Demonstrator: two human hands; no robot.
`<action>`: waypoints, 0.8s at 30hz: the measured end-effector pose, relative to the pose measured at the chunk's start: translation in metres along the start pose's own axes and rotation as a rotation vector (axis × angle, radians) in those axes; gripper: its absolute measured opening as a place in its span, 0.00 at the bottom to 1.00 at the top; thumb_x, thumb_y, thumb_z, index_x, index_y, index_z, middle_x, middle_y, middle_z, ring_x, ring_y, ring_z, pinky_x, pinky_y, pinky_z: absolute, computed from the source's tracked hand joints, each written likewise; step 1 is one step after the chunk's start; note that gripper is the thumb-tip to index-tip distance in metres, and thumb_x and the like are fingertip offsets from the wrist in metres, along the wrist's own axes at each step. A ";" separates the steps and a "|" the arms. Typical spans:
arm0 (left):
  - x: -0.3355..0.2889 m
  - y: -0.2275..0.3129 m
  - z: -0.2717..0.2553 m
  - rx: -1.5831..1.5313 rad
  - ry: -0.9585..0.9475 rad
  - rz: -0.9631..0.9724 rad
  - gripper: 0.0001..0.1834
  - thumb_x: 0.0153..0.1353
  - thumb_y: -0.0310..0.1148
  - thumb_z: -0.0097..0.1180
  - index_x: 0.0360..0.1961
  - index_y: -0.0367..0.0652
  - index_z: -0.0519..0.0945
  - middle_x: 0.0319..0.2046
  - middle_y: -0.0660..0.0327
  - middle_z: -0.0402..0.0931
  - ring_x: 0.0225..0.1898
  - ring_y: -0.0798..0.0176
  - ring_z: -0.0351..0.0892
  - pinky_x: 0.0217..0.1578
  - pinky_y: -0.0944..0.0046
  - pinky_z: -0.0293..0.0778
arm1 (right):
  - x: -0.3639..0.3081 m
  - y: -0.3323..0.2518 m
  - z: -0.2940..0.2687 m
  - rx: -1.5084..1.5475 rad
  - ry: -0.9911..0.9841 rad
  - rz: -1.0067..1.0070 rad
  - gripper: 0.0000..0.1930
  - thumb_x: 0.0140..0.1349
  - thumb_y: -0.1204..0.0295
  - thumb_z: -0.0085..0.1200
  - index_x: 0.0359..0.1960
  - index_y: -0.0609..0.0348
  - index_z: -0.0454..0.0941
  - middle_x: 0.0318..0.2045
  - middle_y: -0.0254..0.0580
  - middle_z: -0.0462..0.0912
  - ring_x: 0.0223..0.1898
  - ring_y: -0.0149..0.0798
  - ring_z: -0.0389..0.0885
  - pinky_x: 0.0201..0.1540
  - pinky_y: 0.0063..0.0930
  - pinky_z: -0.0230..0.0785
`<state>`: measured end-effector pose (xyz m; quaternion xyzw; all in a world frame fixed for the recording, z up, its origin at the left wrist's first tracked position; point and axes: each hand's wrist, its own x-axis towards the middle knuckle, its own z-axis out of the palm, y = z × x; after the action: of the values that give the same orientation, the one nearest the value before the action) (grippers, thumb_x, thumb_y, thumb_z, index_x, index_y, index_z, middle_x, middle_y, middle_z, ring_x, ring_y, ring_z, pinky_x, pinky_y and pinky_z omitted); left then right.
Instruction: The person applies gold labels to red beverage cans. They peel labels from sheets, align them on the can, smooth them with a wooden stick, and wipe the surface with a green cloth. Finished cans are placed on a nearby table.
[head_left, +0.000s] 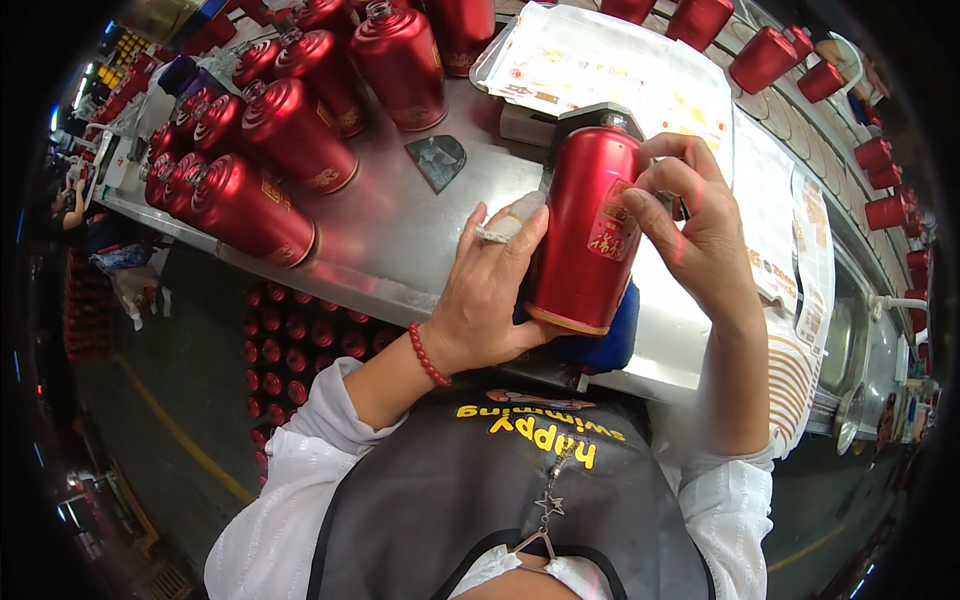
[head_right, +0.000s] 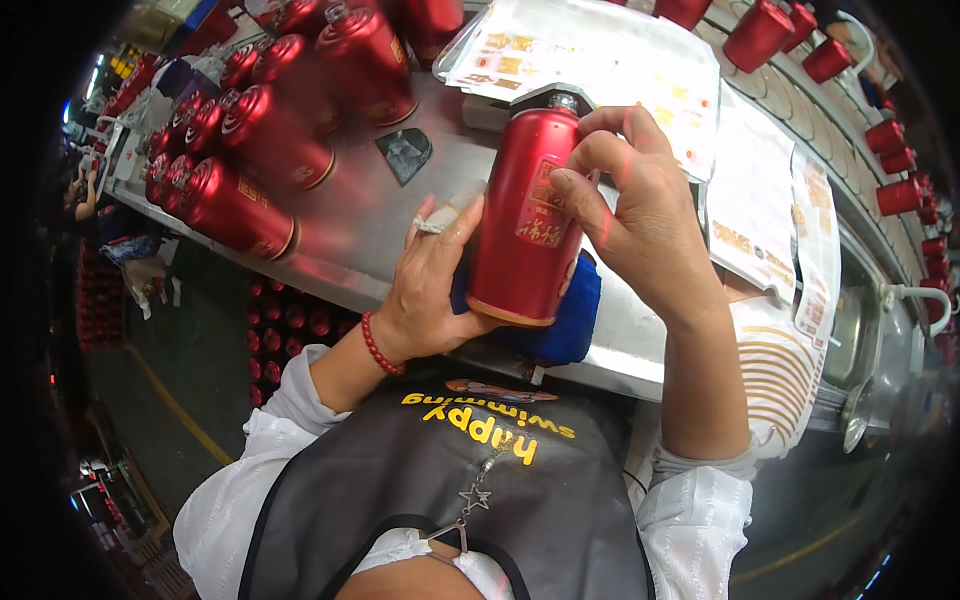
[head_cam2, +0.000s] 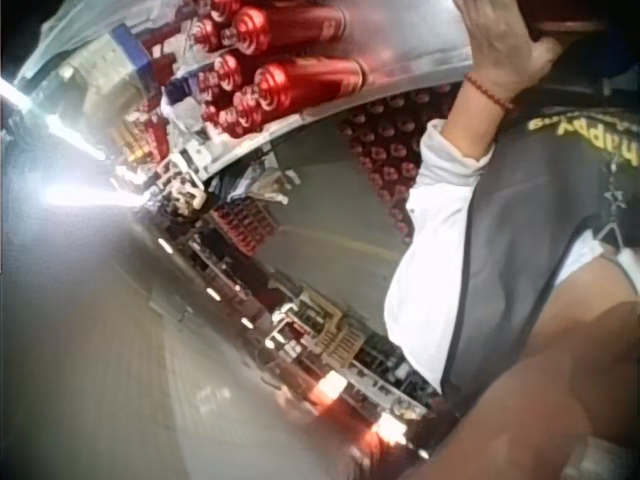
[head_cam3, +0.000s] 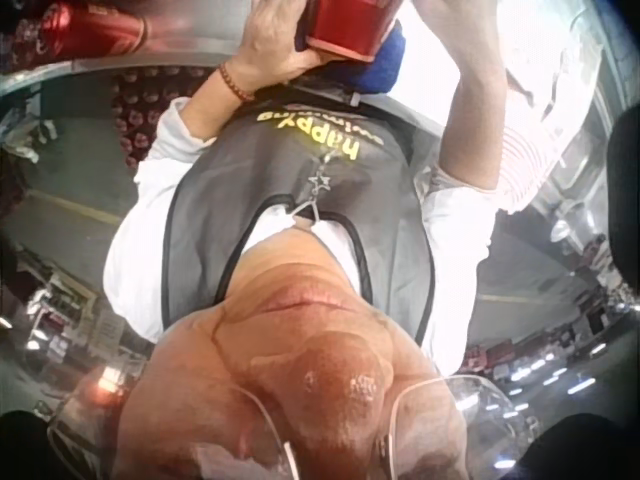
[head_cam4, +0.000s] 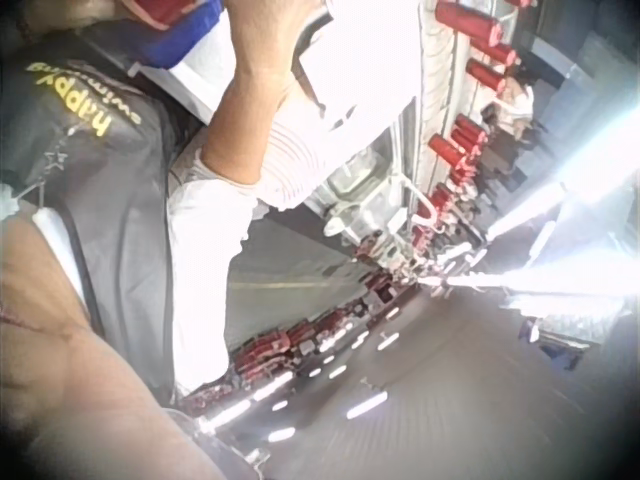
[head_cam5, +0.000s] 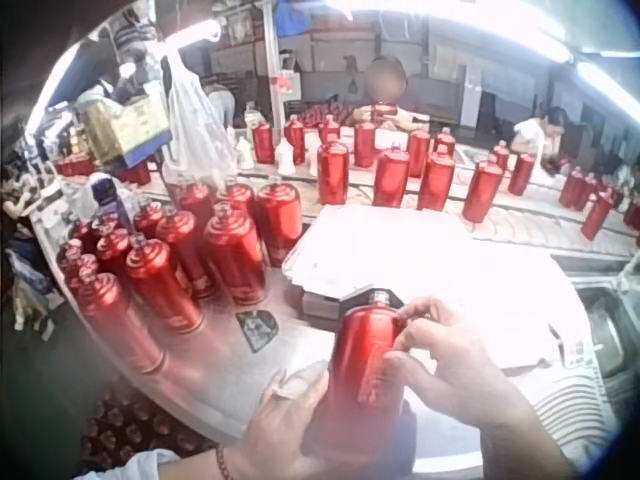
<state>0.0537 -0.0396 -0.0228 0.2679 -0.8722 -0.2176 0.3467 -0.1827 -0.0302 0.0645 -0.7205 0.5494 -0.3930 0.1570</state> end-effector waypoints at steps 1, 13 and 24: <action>0.002 -0.001 -0.008 -0.039 -0.033 0.007 0.55 0.53 0.54 0.71 0.72 0.31 0.58 0.64 0.40 0.67 0.67 0.40 0.65 0.70 0.36 0.46 | 0.000 0.002 0.002 -0.027 0.003 -0.014 0.08 0.62 0.73 0.63 0.31 0.64 0.77 0.44 0.47 0.76 0.43 0.42 0.78 0.44 0.32 0.72; 0.056 -0.017 0.016 -0.529 0.088 -0.201 0.49 0.63 0.50 0.64 0.72 0.30 0.54 0.67 0.41 0.60 0.70 0.49 0.59 0.70 0.54 0.55 | 0.002 0.005 0.013 -0.117 0.058 -0.080 0.10 0.62 0.71 0.63 0.33 0.64 0.76 0.41 0.49 0.77 0.39 0.43 0.78 0.41 0.33 0.73; 0.007 -0.021 -0.004 -0.587 0.181 -0.072 0.24 0.70 0.29 0.54 0.64 0.34 0.66 0.60 0.50 0.72 0.61 0.57 0.71 0.68 0.54 0.59 | -0.023 0.014 0.013 -0.180 0.241 -0.089 0.14 0.71 0.72 0.52 0.56 0.60 0.75 0.52 0.48 0.75 0.50 0.42 0.77 0.50 0.33 0.71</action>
<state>0.0590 -0.0605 -0.0288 0.2051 -0.7276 -0.4476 0.4776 -0.1850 -0.0168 0.0381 -0.7028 0.5648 -0.4325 0.0071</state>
